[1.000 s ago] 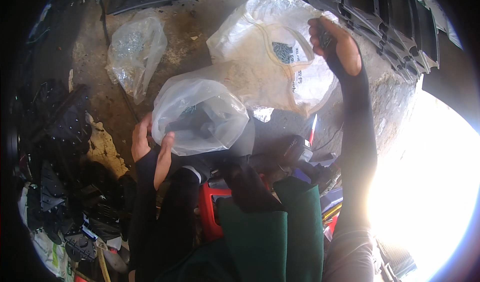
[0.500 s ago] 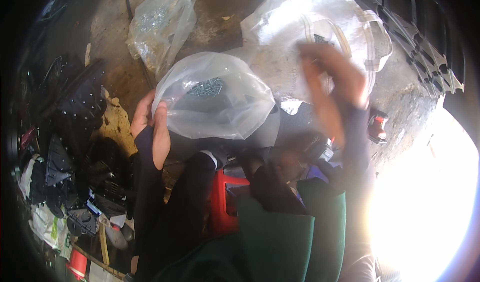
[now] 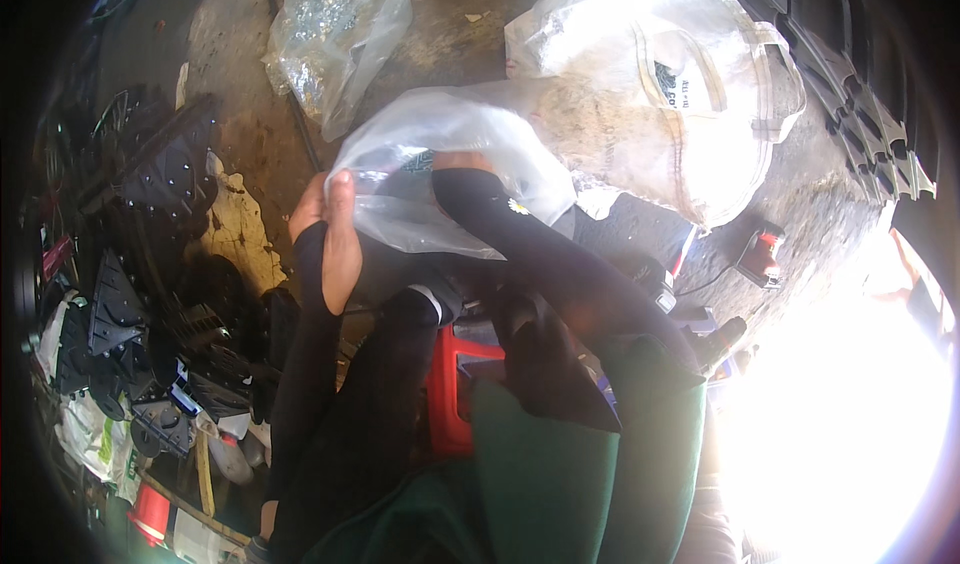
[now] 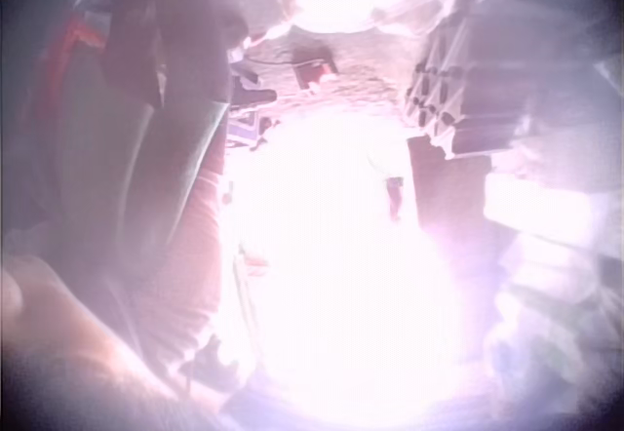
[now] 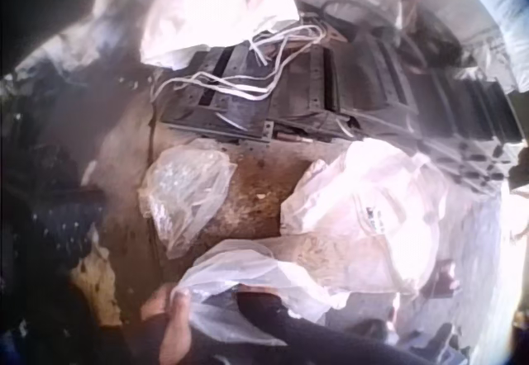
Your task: The person sits on a red stool and repeatedly scoops small metal screws from a white sack into their hands, inspects them, and returns them to the sack. The process is repeated multiple times with no visible final assembly or placement.
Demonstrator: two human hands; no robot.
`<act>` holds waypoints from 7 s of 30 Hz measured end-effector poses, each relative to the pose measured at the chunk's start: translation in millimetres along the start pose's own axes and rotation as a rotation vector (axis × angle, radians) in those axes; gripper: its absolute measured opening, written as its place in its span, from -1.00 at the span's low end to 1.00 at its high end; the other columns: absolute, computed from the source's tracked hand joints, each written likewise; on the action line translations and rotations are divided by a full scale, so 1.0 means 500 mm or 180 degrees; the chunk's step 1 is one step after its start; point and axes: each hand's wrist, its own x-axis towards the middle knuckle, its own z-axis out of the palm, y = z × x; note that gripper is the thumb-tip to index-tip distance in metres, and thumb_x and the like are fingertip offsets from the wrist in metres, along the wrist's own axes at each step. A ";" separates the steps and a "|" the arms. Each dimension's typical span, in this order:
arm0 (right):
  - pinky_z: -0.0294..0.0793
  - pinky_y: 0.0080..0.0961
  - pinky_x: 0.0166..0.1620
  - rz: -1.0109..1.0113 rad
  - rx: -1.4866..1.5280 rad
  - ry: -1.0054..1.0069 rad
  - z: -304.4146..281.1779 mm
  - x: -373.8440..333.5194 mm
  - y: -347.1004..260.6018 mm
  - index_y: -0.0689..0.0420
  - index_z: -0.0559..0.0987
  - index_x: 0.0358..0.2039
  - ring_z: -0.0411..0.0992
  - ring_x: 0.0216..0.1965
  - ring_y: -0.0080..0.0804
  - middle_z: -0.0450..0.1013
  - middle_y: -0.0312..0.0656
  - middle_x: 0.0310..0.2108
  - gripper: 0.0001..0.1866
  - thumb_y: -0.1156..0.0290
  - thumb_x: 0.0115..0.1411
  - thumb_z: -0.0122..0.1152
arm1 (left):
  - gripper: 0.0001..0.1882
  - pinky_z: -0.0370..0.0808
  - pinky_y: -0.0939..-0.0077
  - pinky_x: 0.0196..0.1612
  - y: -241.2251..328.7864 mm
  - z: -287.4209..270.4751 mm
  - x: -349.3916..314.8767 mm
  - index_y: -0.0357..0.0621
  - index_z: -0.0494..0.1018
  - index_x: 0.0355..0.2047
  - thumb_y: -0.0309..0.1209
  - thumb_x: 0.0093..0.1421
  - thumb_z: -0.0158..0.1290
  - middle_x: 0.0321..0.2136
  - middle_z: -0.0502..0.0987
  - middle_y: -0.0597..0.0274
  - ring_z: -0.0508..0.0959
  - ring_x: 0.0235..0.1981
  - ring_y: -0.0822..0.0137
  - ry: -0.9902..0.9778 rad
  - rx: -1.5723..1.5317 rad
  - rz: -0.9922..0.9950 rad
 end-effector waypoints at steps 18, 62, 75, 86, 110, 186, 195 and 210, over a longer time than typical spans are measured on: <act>0.54 -0.20 -0.10 -0.1047 0.1609 0.1293 0.062 -0.077 0.018 0.23 0.45 0.06 0.51 -0.15 -0.16 0.50 -0.04 -0.11 -0.61 0.28 0.30 0.14 | -0.69 0.48 0.24 -0.10 0.105 0.072 -0.073 -0.27 0.44 -0.05 -0.42 0.24 0.15 -0.26 0.57 -0.08 0.58 -0.21 -0.07 -0.2208 -0.0423 0.1237; 0.49 -0.32 0.01 -0.0522 0.5770 -0.0816 -0.150 -0.294 -0.083 0.36 0.48 0.06 0.50 -0.10 -0.22 0.50 -0.01 -0.13 -0.52 0.18 0.38 -0.03 | -0.53 0.58 0.33 -0.05 0.100 -0.008 -0.030 -0.35 0.36 0.11 -0.18 0.46 -0.20 0.03 0.52 0.05 0.57 -0.01 0.24 -0.1487 -0.2890 -0.2023; 0.49 -0.36 -0.01 -0.0649 0.5460 -0.1003 -0.145 -0.302 -0.078 0.37 0.36 0.23 0.49 -0.10 -0.28 0.48 -0.03 -0.10 -0.39 0.10 0.39 0.02 | -0.52 0.59 0.32 -0.12 0.080 -0.004 -0.024 -0.31 0.40 -0.02 -0.08 0.40 -0.16 -0.10 0.52 0.03 0.58 -0.11 0.20 -0.1789 -0.3756 -0.2029; 0.43 -0.36 0.03 -0.0617 0.5114 -0.1098 -0.165 -0.326 -0.079 0.31 0.27 0.31 0.46 -0.06 -0.29 0.45 -0.06 -0.06 -0.28 -0.03 0.37 0.02 | -0.51 0.63 0.34 -0.19 0.082 0.019 -0.025 -0.33 0.40 -0.04 -0.07 0.41 -0.15 -0.14 0.51 0.02 0.59 -0.13 0.14 -0.1226 -0.3326 -0.2026; 0.52 -0.25 0.07 -0.0253 0.5158 -0.0390 -0.153 -0.328 -0.078 0.42 0.39 0.13 0.53 -0.06 -0.19 0.47 0.08 -0.02 -0.60 0.51 0.33 -0.05 | -0.82 0.57 0.50 -0.22 0.109 -0.003 -0.050 -0.41 0.55 -0.18 -0.54 0.27 0.08 -0.33 0.60 0.18 0.59 -0.31 0.42 -0.0991 -0.1833 -0.1525; 0.41 -0.53 0.02 -0.0376 0.3031 0.0018 -0.247 -0.409 -0.100 0.29 0.45 0.17 0.51 -0.07 -0.38 0.54 -0.01 -0.09 -0.53 0.69 0.24 -0.12 | -0.44 0.47 0.13 0.10 0.139 0.028 -0.021 -0.43 0.35 0.09 -0.09 0.45 -0.20 0.03 0.48 -0.13 0.51 0.07 0.09 -0.2011 -0.3731 -0.2164; 0.43 -0.45 0.08 -0.0397 0.4799 -0.0175 -0.238 -0.374 -0.089 0.34 0.46 0.15 0.50 -0.01 -0.33 0.52 -0.03 -0.04 -0.57 0.64 0.28 -0.13 | -0.50 0.47 0.12 0.12 0.135 0.029 -0.017 -0.43 0.32 0.11 -0.17 0.44 -0.15 0.04 0.47 -0.09 0.49 0.07 0.11 -0.2292 -0.3657 -0.1833; 0.45 -0.30 0.17 -0.0520 0.4729 0.0035 -0.223 -0.360 -0.061 0.42 0.54 -0.06 0.49 0.06 -0.11 0.51 0.05 -0.03 -0.73 0.64 0.30 -0.06 | -0.59 0.46 0.04 0.12 0.120 0.043 -0.010 -0.43 0.33 0.06 -0.28 0.43 -0.17 -0.01 0.50 -0.10 0.51 0.07 0.07 -0.1851 -0.3776 -0.2134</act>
